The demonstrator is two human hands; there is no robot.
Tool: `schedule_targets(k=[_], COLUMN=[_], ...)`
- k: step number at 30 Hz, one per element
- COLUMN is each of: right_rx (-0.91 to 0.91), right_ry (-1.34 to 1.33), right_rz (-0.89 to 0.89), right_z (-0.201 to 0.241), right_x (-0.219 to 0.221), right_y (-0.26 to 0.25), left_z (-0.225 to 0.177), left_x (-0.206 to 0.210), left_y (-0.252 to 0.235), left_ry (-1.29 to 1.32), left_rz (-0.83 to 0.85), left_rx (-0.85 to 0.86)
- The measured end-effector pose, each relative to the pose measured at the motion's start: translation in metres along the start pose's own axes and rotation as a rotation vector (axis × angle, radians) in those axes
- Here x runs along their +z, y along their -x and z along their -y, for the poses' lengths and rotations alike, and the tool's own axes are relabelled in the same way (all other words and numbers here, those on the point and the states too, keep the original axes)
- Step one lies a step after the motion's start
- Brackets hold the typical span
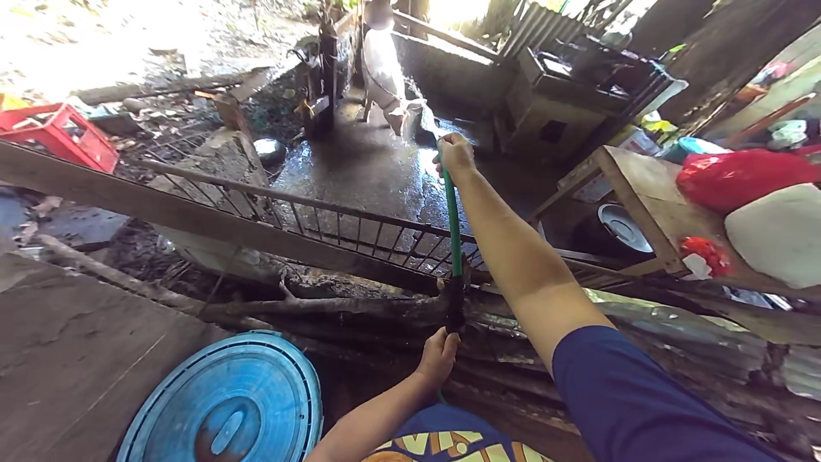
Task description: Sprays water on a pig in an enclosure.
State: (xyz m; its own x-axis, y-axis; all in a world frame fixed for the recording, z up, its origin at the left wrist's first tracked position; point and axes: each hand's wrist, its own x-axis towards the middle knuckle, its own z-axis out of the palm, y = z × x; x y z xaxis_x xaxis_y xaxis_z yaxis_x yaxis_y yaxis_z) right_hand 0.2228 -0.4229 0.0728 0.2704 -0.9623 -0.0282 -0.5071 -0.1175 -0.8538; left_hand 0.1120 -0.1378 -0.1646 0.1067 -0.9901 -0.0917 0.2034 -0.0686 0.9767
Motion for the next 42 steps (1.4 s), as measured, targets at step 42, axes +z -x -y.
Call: schedule_targets(k=[42], right_rx=[-0.153], right_ry=[0.060], right_rz=[0.006], right_z=[0.036], right_x=[0.008], right_y=[0.012], left_z=[-0.012], left_x=[-0.006], left_y=[0.002], left_ry=[0.094], left_rz=[-0.065], left_rx=[0.030])
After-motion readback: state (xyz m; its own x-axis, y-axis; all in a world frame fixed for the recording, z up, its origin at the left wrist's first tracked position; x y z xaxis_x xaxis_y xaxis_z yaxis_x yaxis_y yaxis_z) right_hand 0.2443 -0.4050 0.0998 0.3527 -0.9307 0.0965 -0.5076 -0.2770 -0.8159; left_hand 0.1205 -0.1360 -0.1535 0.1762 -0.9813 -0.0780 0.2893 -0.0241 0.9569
